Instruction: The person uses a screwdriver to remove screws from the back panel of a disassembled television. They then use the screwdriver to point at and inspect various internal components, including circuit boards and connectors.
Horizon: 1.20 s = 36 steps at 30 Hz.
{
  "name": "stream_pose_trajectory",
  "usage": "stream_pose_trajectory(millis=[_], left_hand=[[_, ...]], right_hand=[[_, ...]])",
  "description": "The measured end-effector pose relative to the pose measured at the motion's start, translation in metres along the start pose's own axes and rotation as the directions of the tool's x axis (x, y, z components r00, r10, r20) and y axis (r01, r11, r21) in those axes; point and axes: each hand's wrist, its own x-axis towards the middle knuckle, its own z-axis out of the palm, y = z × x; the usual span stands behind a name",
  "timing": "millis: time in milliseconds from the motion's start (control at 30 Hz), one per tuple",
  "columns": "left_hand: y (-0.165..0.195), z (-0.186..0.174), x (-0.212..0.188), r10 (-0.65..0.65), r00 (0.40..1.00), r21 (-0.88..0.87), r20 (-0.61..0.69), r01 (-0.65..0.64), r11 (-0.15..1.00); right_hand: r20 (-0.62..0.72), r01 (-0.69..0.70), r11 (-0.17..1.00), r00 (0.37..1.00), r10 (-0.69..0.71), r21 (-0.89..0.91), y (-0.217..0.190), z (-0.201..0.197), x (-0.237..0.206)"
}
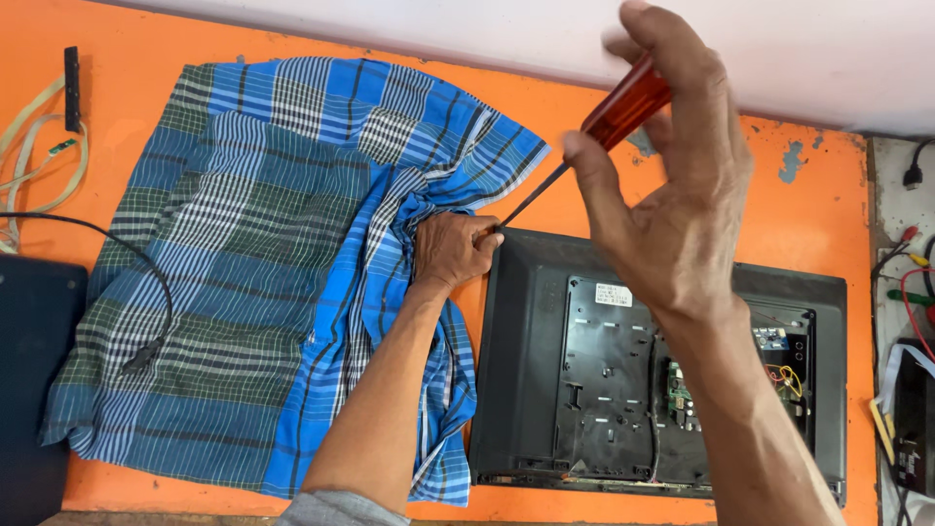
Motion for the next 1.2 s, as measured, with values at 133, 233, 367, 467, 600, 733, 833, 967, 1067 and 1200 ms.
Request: stream_pose_trajectory(millis=[133, 233, 367, 467, 600, 733, 833, 967, 1067, 1200], left_hand=[[-0.001, 0.000, 0.000, -0.054, 0.996, 0.024, 0.068, 0.052, 0.998], [-0.002, 0.002, 0.000, 0.023, 0.999, -0.018, -0.029, -0.024, 1.000], [-0.003, 0.004, 0.000, 0.007, 1.000, -0.010, -0.002, -0.007, 1.000], [-0.005, 0.004, 0.001, -0.012, 1.000, -0.016, 0.010, 0.012, 1.000], [-0.005, 0.004, 0.001, -0.005, 1.000, -0.016, 0.002, 0.005, 1.000], [-0.004, 0.005, 0.001, 0.029, 0.998, -0.033, -0.051, -0.030, 0.999], [-0.004, 0.004, 0.001, -0.019, 1.000, 0.000, 0.009, 0.019, 1.000], [-0.003, 0.001, 0.002, -0.018, 1.000, 0.004, 0.017, 0.018, 1.000], [-0.001, 0.001, 0.002, -0.028, 0.999, 0.012, 0.028, 0.027, 1.000], [0.000, 0.001, 0.001, -0.019, 0.999, 0.026, 0.034, 0.018, 1.000]], right_hand=[[-0.060, 0.010, 0.992, 0.998, -0.018, -0.123, 0.003, 0.003, 0.001], [-0.062, 0.012, 0.992, 0.998, -0.020, -0.126, 0.002, 0.004, 0.001], [-0.045, -0.045, 0.999, 0.998, 0.045, 0.006, -0.001, 0.004, 0.000], [-0.094, -0.033, 0.992, 0.995, 0.022, -0.123, 0.000, 0.006, 0.002], [-0.077, -0.046, 0.995, 0.996, 0.039, -0.090, 0.001, 0.007, 0.002], [-0.068, -0.034, 0.995, 0.997, 0.027, -0.098, 0.001, 0.007, 0.002], [-0.037, -0.104, 0.993, 0.994, 0.106, 0.063, 0.001, 0.008, 0.003], [-0.083, -0.022, 0.994, 0.996, 0.013, -0.110, 0.001, 0.009, 0.005], [-0.061, 0.001, 0.998, 0.998, -0.005, -0.069, -0.001, 0.011, 0.005], [-0.096, -0.058, 0.998, 0.994, 0.055, -0.031, -0.003, 0.011, 0.003]])
